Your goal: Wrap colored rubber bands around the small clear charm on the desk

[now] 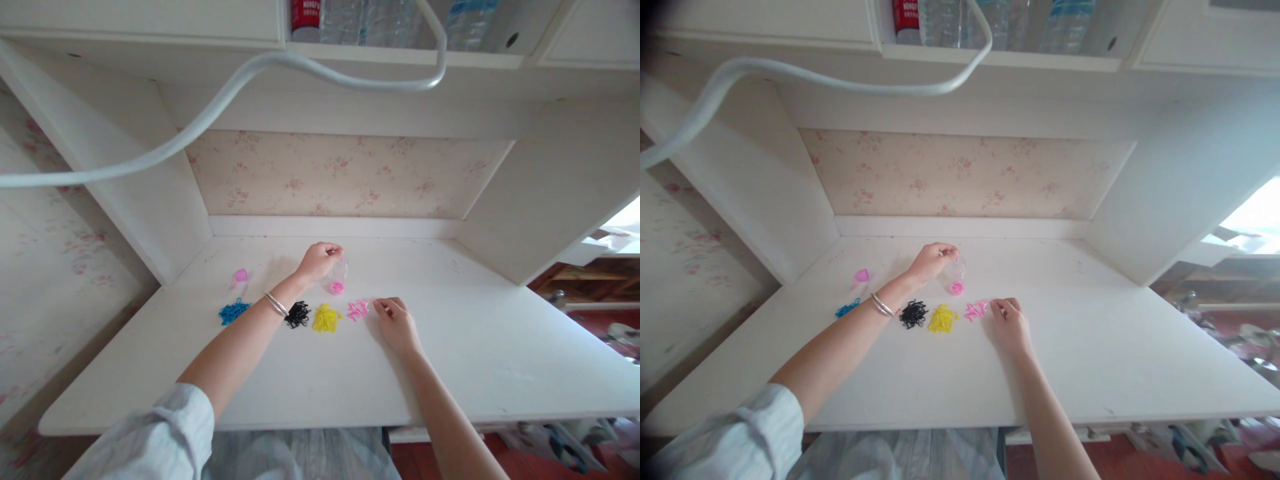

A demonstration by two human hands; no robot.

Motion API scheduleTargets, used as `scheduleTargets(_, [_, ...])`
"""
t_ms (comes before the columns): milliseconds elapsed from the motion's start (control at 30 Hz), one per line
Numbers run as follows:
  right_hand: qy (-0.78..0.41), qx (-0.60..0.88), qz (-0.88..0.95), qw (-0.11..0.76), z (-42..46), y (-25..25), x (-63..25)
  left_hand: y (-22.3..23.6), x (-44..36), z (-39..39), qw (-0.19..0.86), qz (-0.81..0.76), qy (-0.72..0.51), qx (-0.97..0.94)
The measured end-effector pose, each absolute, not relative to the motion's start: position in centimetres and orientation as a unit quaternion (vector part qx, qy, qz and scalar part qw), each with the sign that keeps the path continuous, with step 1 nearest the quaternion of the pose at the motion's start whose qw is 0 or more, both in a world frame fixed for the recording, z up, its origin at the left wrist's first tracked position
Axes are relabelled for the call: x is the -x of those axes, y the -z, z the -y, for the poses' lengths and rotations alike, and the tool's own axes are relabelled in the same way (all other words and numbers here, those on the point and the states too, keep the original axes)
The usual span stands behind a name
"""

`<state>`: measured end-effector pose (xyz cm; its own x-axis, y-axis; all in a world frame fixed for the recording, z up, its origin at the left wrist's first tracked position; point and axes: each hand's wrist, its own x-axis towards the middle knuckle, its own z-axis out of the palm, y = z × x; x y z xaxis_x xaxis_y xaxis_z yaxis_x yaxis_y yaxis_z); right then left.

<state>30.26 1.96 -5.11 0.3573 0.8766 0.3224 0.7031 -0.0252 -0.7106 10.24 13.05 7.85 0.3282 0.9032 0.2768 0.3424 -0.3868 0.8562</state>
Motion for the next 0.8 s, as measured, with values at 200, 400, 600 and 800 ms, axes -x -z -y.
scheduleTargets(200, [-0.109,0.713,0.556,0.414,-1.9,5.0,-30.3,-7.3,-10.8,-13.6,0.345,-0.428,-0.397,-0.735])
scheduleTargets(400, [-0.105,0.712,0.549,0.425,-2.0,5.2,-30.3,-6.9,-10.6,-13.6,0.324,-0.417,-0.367,-0.766])
scheduleTargets(600, [-0.111,0.706,0.545,0.438,-1.9,5.1,-30.2,-6.8,-9.7,-11.7,0.302,-0.414,-0.393,-0.764])
scheduleTargets(800, [-0.122,0.712,0.514,0.462,-1.8,4.9,-30.1,-5.8,-8.1,-8.3,0.331,-0.417,-0.416,-0.737])
